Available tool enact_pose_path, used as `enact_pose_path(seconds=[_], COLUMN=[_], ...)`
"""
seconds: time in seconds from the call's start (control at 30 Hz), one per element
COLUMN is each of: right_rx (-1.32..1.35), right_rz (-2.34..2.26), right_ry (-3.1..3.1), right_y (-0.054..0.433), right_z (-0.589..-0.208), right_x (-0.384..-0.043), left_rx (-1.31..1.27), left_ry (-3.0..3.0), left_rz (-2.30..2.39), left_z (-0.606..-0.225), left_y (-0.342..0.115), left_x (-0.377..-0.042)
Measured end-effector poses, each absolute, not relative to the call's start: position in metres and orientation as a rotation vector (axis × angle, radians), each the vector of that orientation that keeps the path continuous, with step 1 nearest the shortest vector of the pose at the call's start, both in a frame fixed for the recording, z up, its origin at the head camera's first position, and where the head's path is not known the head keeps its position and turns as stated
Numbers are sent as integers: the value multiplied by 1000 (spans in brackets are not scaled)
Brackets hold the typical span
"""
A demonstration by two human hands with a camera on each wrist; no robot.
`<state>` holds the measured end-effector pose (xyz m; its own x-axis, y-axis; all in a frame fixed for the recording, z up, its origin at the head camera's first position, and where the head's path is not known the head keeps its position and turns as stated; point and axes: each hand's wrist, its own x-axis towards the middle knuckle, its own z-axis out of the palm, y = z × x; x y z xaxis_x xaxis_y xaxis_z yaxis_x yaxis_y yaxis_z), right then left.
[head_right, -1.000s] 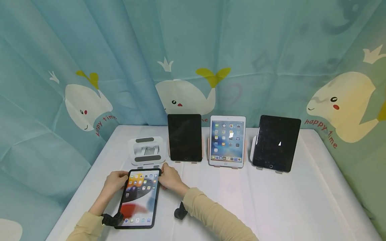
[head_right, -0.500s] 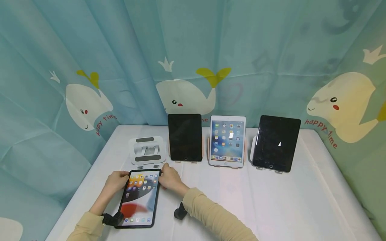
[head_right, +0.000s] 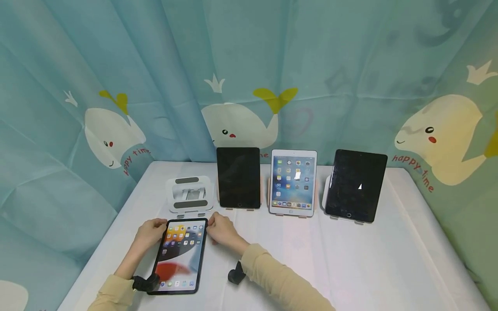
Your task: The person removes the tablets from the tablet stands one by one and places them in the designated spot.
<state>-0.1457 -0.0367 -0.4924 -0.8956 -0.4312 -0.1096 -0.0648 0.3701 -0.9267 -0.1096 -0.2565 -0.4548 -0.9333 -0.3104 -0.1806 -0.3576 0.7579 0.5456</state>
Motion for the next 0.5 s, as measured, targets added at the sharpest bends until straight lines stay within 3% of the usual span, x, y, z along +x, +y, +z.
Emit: enact_pose_path(seconds=[0.5], right_rx=[-380], right_rz=[-1589], right_ry=[2383], right_y=[-17], right_z=[-486], right_x=[-144], left_rx=[-570], left_ry=[2944], left_rz=[1116], left_z=[-457], left_y=[-234], left_x=[-122])
